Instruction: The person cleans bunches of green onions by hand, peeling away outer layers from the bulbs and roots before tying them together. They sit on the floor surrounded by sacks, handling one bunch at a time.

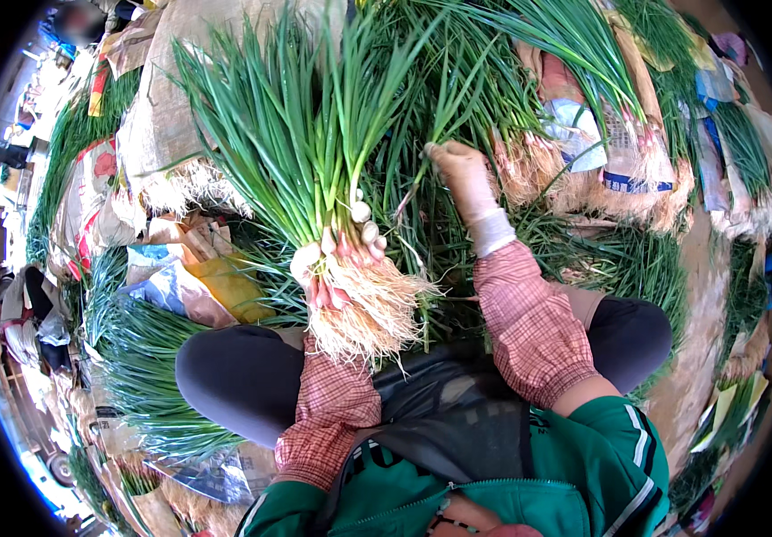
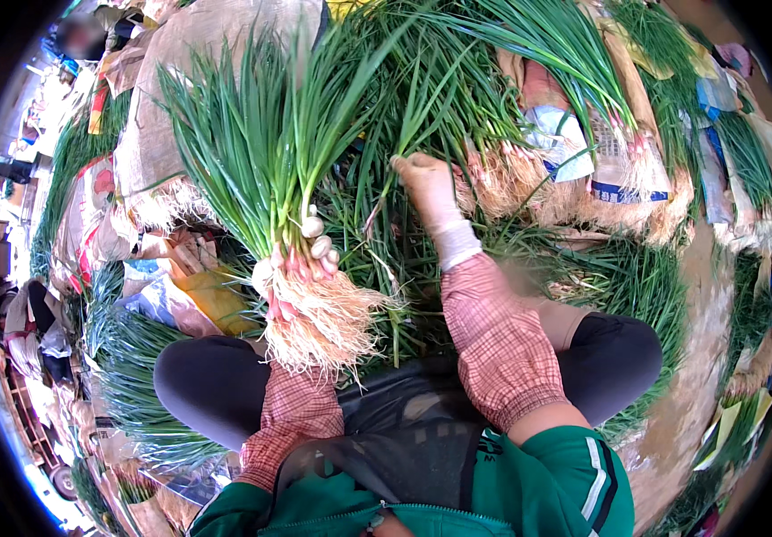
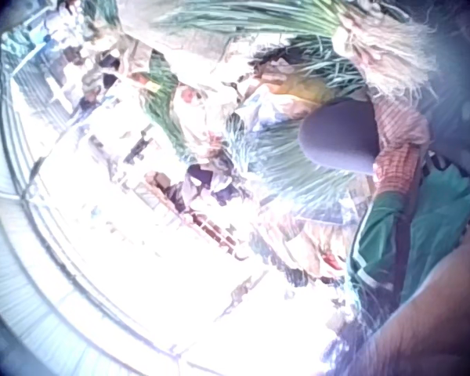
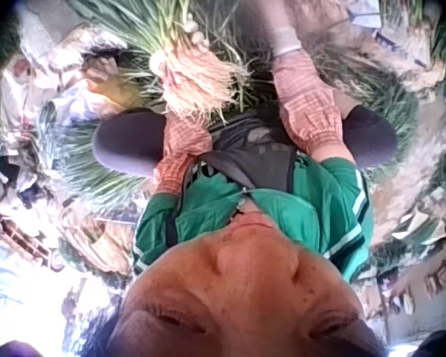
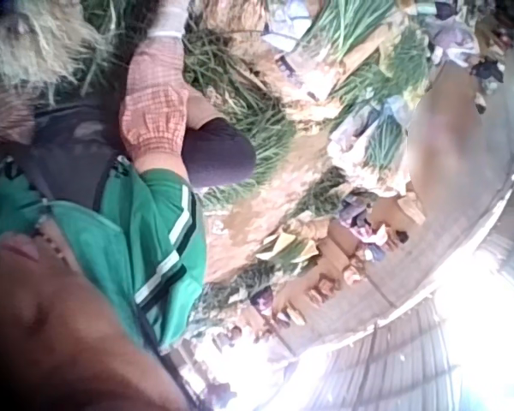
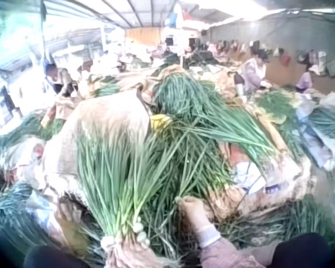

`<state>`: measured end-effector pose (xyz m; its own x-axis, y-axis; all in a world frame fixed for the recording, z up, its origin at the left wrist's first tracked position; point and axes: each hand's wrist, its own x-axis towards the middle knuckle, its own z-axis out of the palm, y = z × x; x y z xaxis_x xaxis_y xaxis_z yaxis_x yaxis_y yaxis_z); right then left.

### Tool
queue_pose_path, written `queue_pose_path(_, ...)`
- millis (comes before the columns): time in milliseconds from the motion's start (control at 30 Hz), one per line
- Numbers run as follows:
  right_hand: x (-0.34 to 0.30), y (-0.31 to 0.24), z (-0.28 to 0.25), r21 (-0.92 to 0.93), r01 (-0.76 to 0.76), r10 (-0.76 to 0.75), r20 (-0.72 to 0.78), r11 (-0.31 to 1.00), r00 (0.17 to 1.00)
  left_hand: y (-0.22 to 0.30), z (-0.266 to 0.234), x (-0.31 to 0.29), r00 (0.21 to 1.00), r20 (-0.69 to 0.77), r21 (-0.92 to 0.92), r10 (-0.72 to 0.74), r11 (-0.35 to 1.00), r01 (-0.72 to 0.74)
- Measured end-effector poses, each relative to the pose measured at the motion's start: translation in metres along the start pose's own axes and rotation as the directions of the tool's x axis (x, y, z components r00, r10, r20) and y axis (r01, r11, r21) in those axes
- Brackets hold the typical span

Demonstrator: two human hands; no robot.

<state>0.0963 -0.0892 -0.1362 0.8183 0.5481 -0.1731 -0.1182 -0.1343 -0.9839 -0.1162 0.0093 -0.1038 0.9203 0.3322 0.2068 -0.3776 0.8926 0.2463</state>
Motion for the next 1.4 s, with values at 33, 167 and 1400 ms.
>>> queue_pose_path(33, -0.001, -0.009, -0.013, 0.134, -0.002, -0.004, 0.042, 0.991, 0.999, 0.006, -0.004, 0.0, 0.994, 0.016, 0.047, -0.11, 0.993, 0.109)
queue_pose_path(167, -0.012, -0.04, -0.03, 0.275, -0.136, 0.038, 0.332, 0.952, 0.943, -0.007, -0.005, 0.015, 0.995, -0.038, 0.292, -0.087, 0.952, 0.094)
queue_pose_path(1400, 0.024, -0.046, -0.111, -0.129, 0.2, -0.211, -0.074, 0.971, 0.975, -0.014, 0.032, 0.022, 0.989, -0.118, 0.084, 0.087, 0.993, -0.078)
